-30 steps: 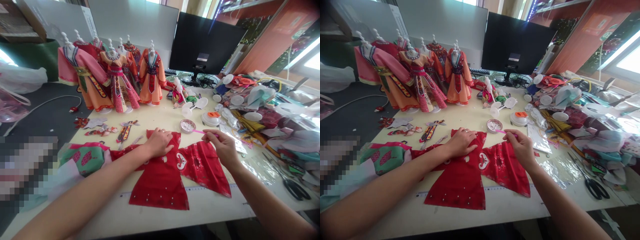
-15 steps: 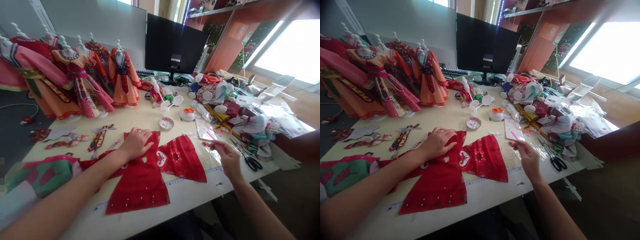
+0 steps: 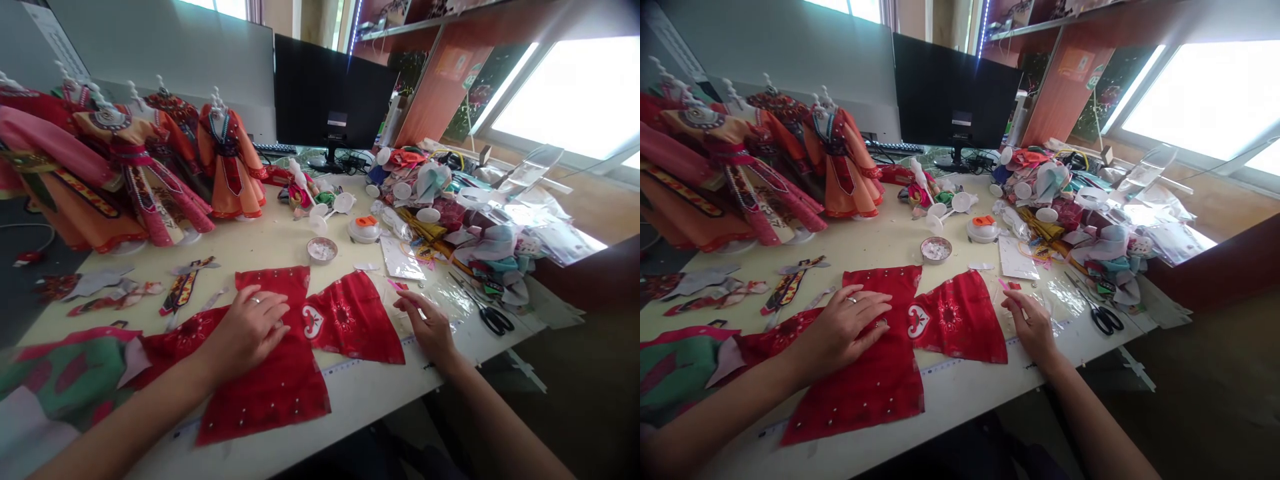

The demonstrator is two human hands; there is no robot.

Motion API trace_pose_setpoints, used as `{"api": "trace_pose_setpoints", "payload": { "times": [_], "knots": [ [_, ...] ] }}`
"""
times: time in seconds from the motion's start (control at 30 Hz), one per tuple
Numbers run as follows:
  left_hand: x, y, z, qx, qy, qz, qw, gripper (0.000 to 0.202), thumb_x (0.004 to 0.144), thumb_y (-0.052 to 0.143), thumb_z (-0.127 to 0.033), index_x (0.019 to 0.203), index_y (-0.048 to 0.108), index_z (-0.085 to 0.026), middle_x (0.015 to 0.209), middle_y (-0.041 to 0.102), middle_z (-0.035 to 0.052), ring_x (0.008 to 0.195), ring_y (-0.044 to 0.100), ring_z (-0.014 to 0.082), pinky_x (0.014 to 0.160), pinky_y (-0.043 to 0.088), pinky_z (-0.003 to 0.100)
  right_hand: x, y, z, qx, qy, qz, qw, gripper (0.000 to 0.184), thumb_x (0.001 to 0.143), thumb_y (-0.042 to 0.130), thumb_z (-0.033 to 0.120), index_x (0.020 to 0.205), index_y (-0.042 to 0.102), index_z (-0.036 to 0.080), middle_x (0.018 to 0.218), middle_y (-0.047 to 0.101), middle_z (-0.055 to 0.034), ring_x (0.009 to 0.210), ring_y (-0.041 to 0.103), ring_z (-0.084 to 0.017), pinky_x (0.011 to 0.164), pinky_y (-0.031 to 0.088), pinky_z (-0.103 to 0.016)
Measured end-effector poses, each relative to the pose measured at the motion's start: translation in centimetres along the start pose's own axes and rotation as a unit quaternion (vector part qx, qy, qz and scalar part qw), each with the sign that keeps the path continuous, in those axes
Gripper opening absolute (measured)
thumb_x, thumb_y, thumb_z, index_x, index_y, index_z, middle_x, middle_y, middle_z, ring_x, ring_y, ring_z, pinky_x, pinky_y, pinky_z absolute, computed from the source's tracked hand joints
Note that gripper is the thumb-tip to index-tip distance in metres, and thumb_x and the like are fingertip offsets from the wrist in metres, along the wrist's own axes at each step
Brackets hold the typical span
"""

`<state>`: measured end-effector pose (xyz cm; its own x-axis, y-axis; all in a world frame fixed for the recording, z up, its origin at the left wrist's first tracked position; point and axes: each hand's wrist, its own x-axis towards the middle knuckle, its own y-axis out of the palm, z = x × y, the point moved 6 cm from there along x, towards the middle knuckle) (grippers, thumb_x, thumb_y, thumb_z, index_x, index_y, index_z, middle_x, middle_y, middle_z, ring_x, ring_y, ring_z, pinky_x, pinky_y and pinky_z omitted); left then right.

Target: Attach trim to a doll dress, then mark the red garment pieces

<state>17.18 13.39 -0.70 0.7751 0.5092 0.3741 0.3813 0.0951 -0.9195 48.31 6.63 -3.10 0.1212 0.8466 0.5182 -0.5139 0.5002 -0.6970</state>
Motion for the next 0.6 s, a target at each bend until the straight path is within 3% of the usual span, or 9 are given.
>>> {"api": "trace_pose_setpoints", "payload": {
  "times": [0.13, 0.3, 0.47, 0.6],
  "knots": [
    [1.7, 0.3, -1.8, -0.04, 0.03, 0.047, 0.998, 0.025, 0.09, 0.049, -0.024, 0.109, 0.06, -0.012, 0.108, 0.067, 0.0103, 0.101, 0.06, 0.024, 0.095, 0.037, 0.046, 1.2, 0.1, -0.2, -0.023, -0.02, -0.017, 0.999, 0.018, 0.091, 0.048, 0.025, 0.102, 0.062, 0.022, 0.086, 0.069, -0.0033, 0.082, 0.066, -0.017, 0.075, 0.052, -0.032],
    [5.8, 2.7, -5.2, -0.051, 0.114, 0.141, 0.982, 0.026, 0.088, 0.054, -0.029, 0.106, 0.06, -0.012, 0.107, 0.066, 0.0121, 0.102, 0.06, 0.0263, 0.093, 0.039, 0.046, 3.8, 1.4, -0.9, -0.08, -0.042, -0.013, 0.996, 0.015, 0.089, 0.049, 0.026, 0.093, 0.064, 0.022, 0.091, 0.067, -0.0052, 0.081, 0.064, -0.019, 0.071, 0.05, -0.032],
    [9.6, 5.4, -7.5, -0.047, 0.148, 0.158, 0.975, 0.037, 0.088, 0.053, -0.04, 0.111, 0.058, -0.012, 0.119, 0.061, 0.0154, 0.113, 0.055, 0.0288, 0.098, 0.036, 0.045, 5.6, 2.6, -2.2, -0.15, -0.056, 0.001, 0.987, 0.019, 0.087, 0.048, 0.025, 0.096, 0.065, 0.022, 0.091, 0.065, -0.0069, 0.079, 0.062, -0.021, 0.07, 0.048, -0.033],
    [11.6, 6.9, -7.1, -0.041, 0.122, 0.159, 0.979, 0.041, 0.088, 0.051, -0.042, 0.115, 0.055, -0.011, 0.124, 0.057, 0.0175, 0.117, 0.051, 0.0303, 0.098, 0.035, 0.045, 6.9, 3.4, -2.6, -0.199, -0.086, 0.033, 0.976, 0.021, 0.086, 0.05, 0.024, 0.098, 0.066, 0.021, 0.093, 0.065, -0.0082, 0.084, 0.06, -0.023, 0.077, 0.046, -0.036]
  ]
}}
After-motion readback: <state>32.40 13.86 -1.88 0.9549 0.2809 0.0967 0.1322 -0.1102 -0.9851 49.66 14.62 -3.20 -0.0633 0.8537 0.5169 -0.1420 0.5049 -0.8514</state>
